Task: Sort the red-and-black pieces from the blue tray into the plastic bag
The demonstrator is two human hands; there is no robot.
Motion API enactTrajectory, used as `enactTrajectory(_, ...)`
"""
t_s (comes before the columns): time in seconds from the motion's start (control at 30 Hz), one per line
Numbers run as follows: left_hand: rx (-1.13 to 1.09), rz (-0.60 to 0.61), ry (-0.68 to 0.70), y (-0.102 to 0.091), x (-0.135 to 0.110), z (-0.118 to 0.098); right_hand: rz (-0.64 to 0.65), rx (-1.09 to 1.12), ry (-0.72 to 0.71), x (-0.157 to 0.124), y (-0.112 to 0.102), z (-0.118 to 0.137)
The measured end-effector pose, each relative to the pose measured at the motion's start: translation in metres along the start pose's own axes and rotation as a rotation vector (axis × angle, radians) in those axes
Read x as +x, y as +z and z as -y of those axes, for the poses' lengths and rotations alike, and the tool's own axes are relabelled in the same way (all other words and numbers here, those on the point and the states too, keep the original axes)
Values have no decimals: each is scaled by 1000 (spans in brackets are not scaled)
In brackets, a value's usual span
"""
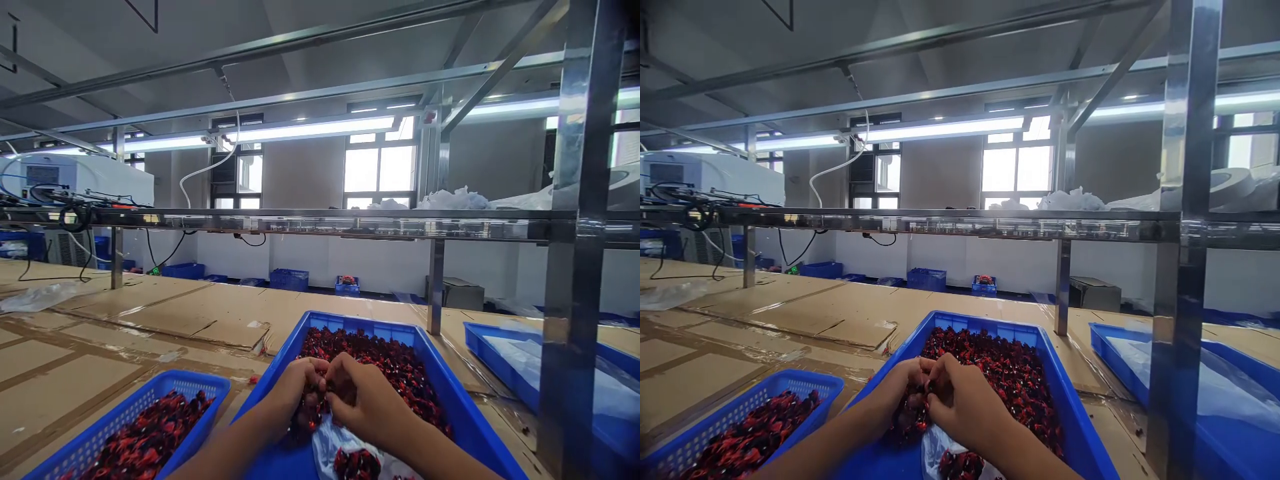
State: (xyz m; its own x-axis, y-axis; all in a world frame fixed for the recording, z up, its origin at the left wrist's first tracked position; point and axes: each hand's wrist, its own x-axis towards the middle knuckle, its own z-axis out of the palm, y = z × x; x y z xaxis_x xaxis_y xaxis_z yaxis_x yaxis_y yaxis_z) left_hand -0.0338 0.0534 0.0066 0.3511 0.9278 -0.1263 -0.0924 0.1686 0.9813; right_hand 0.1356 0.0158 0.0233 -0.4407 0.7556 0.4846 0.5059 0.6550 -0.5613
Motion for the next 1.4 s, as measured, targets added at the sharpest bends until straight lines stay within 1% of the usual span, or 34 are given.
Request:
enactTrajectory(0.1, -10, 24, -9, -1, 1, 0, -66, -43, -45, -1, 1, 2)
enactTrajectory(0.23, 38, -36, 76, 0, 0, -1, -86, -75, -52, -2, 0, 5)
enactTrajectory(0.37, 153, -28, 162, 0, 4, 1, -127, -131, -57, -1, -4, 6)
enactTrajectory(0.43, 209, -25, 203, -1, 7, 4, -165, -165, -96, 0, -5, 5)
enactTrajectory(0.53, 328, -69, 253, -3, 10, 8, -210, -195, -163, 0, -6, 3)
enactTrajectory(0.6, 397, -83, 284, -3, 8, 10, -229, -212, -187, 0, -6, 1)
enactTrajectory(0.67, 448, -49, 343, -1, 3, 9, -244, -238, -207, 0, -7, 1)
enactTrajectory(0.83, 532, 98, 525, 7, -11, 4, -240, -327, -254, 0, -8, 2)
enactTrajectory(0.9, 522, 116, 593, 10, -13, 3, -224, -342, -261, 0, -8, 3)
enactTrajectory(0.97, 504, 117, 633, 12, -15, 2, -217, -329, -252, 0, -8, 4)
enactTrajectory(1.07, 474, 139, 598, 13, -17, 2, -220, -271, -236, 1, -9, 3)
enactTrajectory(1.17, 392, 163, 530, 13, -18, 0, -197, -230, -278, 0, -11, 2)
enactTrajectory(1.23, 276, 210, 452, 14, -18, -2, -171, -231, -324, 0, -12, 2)
enactTrajectory(1.3, 143, 282, 363, 16, -19, -4, -160, -248, -359, 0, -13, 3)
enactTrajectory(1.33, 89, 316, 332, 18, -19, -6, -160, -259, -374, 0, -14, 3)
enactTrajectory(1.4, 25, 348, 316, 21, -23, -11, -166, -280, -406, 1, -15, 4)
